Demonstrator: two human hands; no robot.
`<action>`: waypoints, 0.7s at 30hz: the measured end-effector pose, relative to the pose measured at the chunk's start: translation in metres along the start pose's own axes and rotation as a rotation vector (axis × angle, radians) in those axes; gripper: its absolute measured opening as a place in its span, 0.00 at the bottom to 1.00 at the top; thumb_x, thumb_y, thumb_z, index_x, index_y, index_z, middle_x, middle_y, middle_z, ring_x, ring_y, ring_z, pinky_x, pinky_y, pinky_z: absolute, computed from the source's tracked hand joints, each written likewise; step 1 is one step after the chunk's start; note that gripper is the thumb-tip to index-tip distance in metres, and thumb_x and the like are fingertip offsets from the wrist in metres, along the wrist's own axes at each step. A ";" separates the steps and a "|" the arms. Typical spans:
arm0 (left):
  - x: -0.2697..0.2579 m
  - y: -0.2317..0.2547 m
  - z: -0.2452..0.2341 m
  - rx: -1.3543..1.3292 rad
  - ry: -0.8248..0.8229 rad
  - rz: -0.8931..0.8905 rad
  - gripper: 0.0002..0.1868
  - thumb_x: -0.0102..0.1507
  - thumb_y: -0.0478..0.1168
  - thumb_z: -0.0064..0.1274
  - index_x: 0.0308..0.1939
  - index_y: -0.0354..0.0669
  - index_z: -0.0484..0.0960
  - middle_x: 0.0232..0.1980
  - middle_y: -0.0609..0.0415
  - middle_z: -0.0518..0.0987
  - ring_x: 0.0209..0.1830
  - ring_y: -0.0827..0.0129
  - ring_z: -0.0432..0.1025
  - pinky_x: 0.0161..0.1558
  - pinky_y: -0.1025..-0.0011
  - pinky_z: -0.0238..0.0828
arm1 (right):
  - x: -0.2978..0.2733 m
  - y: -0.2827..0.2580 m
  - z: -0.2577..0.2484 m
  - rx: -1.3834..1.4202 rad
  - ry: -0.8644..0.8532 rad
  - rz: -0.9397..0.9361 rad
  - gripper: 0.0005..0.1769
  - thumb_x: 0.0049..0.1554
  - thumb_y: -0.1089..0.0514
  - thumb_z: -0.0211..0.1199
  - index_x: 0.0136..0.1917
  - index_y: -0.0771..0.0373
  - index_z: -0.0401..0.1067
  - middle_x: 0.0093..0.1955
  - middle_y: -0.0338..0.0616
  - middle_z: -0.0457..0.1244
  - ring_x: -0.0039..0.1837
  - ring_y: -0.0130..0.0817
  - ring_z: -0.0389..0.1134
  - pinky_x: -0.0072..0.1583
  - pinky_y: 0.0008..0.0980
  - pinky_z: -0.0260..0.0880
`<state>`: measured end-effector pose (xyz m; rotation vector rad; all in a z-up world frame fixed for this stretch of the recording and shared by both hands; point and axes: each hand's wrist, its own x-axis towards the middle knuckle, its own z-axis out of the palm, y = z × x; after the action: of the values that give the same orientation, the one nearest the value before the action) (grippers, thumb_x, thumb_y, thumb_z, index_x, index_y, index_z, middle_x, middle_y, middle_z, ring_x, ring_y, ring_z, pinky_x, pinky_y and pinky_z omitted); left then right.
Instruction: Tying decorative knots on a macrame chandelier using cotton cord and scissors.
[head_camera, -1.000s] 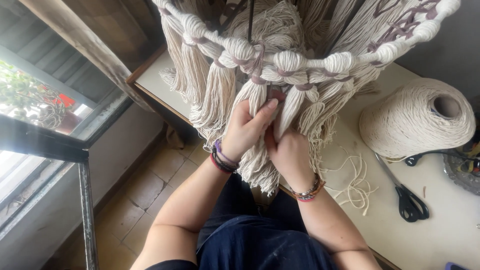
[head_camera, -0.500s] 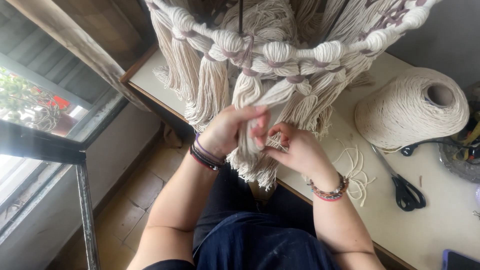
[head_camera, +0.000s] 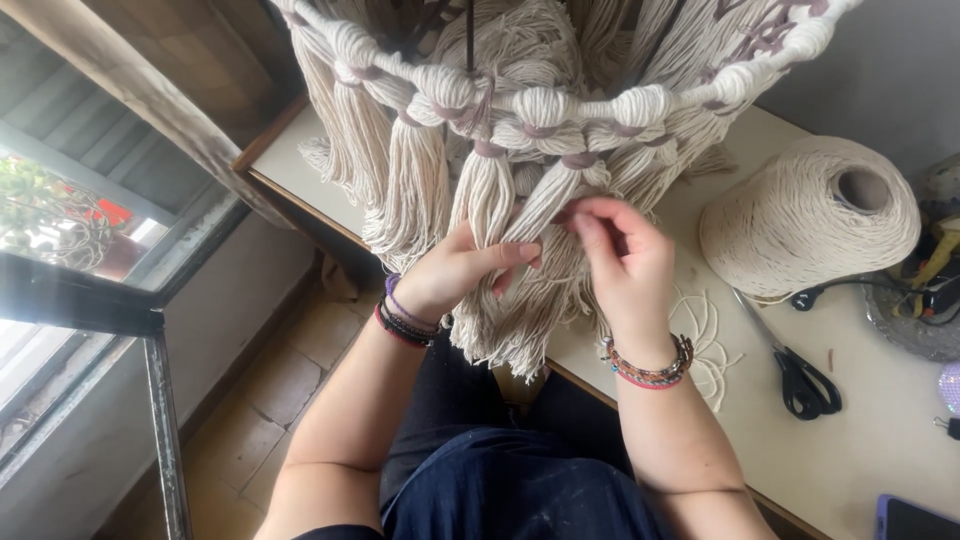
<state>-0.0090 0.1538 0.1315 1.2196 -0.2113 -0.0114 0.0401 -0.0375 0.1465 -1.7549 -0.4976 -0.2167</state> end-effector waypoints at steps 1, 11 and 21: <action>0.002 -0.005 -0.004 0.001 0.003 0.003 0.06 0.65 0.34 0.58 0.36 0.34 0.78 0.29 0.48 0.75 0.15 0.73 0.68 0.22 0.75 0.64 | 0.001 -0.004 0.004 0.001 -0.003 -0.002 0.05 0.65 0.60 0.64 0.53 0.60 0.79 0.42 0.44 0.72 0.45 0.25 0.71 0.50 0.28 0.76; 0.011 0.008 0.001 -0.011 -0.142 -0.064 0.05 0.64 0.32 0.57 0.37 0.30 0.80 0.35 0.44 0.80 0.15 0.75 0.70 0.22 0.76 0.68 | -0.003 0.001 0.016 -0.025 -0.051 -0.126 0.07 0.69 0.63 0.49 0.57 0.65 0.66 0.38 0.50 0.66 0.34 0.34 0.68 0.38 0.34 0.73; 0.017 0.026 -0.007 0.832 0.065 0.354 0.08 0.61 0.39 0.57 0.36 0.36 0.84 0.30 0.41 0.82 0.31 0.41 0.78 0.34 0.54 0.75 | -0.017 0.010 -0.035 -0.330 -0.263 0.143 0.07 0.64 0.55 0.64 0.48 0.58 0.79 0.29 0.44 0.66 0.37 0.28 0.67 0.43 0.36 0.75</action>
<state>0.0061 0.1667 0.1560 1.9883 -0.3945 0.4634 0.0331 -0.0763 0.1396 -2.1476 -0.5447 0.0386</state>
